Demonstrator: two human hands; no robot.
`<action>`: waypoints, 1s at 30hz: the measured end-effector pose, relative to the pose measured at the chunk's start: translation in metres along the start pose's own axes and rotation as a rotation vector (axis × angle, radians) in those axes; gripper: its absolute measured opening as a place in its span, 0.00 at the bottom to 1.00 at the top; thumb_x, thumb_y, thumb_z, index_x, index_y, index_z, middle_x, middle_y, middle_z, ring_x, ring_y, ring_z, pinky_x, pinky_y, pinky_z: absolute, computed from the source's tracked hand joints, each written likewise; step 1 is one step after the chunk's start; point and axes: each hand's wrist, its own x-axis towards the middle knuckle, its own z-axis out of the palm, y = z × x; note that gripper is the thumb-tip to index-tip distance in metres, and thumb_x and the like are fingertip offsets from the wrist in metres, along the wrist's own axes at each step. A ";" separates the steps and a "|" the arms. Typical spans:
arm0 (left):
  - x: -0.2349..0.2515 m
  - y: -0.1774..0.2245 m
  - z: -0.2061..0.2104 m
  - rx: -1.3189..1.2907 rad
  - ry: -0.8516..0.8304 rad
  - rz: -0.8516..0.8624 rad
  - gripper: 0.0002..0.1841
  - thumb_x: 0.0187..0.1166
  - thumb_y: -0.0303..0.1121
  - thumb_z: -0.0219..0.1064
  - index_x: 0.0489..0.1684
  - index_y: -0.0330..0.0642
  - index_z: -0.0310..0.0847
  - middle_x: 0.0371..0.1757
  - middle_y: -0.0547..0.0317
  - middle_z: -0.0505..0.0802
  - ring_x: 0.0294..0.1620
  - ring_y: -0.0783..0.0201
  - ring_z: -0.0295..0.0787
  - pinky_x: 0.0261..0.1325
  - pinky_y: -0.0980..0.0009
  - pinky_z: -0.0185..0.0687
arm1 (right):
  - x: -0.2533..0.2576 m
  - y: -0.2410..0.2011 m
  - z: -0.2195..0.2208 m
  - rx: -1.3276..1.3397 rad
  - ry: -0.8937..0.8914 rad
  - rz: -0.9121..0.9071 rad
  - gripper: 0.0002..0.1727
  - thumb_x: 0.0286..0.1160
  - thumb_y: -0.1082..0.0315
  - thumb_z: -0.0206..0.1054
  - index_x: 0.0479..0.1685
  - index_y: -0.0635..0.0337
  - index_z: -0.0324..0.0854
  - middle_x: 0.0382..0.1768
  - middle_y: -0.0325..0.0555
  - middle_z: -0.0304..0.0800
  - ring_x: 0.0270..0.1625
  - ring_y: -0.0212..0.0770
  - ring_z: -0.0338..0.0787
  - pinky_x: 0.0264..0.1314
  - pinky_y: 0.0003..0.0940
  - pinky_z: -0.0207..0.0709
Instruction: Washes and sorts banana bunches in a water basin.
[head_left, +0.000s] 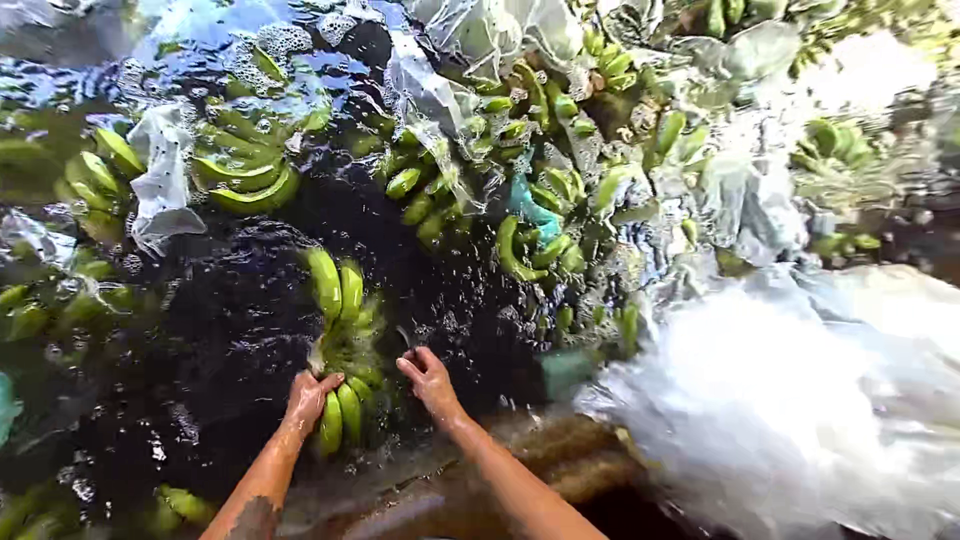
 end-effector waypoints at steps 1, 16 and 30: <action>-0.002 0.004 0.005 0.091 0.000 0.034 0.26 0.70 0.33 0.78 0.63 0.25 0.79 0.59 0.36 0.90 0.63 0.49 0.88 0.72 0.50 0.80 | -0.004 -0.006 -0.002 0.020 0.015 -0.026 0.21 0.78 0.57 0.70 0.60 0.66 0.81 0.45 0.49 0.89 0.40 0.35 0.86 0.43 0.35 0.80; -0.054 -0.075 -0.004 -0.845 0.256 -0.402 0.24 0.91 0.49 0.48 0.74 0.43 0.69 0.60 0.48 0.87 0.56 0.54 0.86 0.54 0.50 0.85 | 0.001 -0.011 -0.046 -0.296 0.164 -0.010 0.28 0.95 0.51 0.44 0.69 0.65 0.80 0.49 0.55 0.90 0.40 0.45 0.89 0.51 0.48 0.83; -0.113 0.005 0.059 -0.967 0.351 -0.361 0.20 0.87 0.32 0.57 0.75 0.35 0.68 0.61 0.39 0.85 0.57 0.48 0.87 0.55 0.49 0.87 | -0.012 -0.054 -0.018 -0.741 -0.145 0.172 0.29 0.96 0.52 0.40 0.69 0.66 0.77 0.57 0.66 0.89 0.64 0.63 0.89 0.68 0.62 0.79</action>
